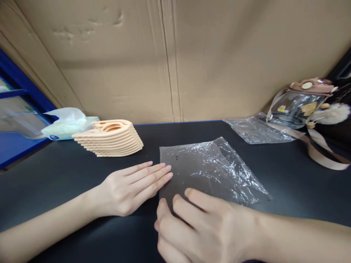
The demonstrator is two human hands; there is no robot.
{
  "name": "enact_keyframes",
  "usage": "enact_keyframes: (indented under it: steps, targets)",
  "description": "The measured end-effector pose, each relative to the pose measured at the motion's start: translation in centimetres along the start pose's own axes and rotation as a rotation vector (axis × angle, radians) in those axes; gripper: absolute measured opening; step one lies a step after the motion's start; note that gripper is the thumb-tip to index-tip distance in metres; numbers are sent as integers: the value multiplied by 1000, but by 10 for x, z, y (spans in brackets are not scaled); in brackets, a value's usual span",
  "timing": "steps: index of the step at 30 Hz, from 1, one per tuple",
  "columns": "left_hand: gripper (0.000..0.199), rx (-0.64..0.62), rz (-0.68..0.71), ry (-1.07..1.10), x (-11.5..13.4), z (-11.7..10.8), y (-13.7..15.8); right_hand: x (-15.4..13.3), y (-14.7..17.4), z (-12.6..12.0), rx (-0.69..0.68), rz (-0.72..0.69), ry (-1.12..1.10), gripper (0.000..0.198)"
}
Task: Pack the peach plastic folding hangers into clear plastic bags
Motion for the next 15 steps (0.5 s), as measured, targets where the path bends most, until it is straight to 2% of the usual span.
enact_keyframes:
  steps: [2,4,5,6,9,12,13,15]
  targets:
    - [30,-26,-4,-19,-5,3,2,-4,-2,-2,23,115,-6,19]
    - [30,-44,-11,-41,-10,6,5,-5,-1,-2,15,432,-21,25]
    - [30,-49,-16,-55,-12,8,7,-8,0,-3,24,531,-34,25]
    - [30,-53,-22,-72,-15,8,8,-12,-1,-3,24,568,-50,24]
    - [31,-73,-32,-116,-20,10,11,-21,-1,-5,17,532,-75,21]
    - [33,-95,-48,-136,-24,14,12,-12,5,-7,8,526,-44,15]
    - [32,-102,-58,-139,-25,16,13,-8,7,-8,20,481,-24,12]
    - [30,-106,-93,-146,-28,19,15,-5,10,-11,51,264,10,10]
Point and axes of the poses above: each hand's wrist, its own y-axis away from the middle knuckle, its own z-axis out of the palm, x = y × z, the point moved 4 cm from there along -y, towards the middle knuckle, and after that the axes turned 3 degrees about x, right-handed, at the moved point
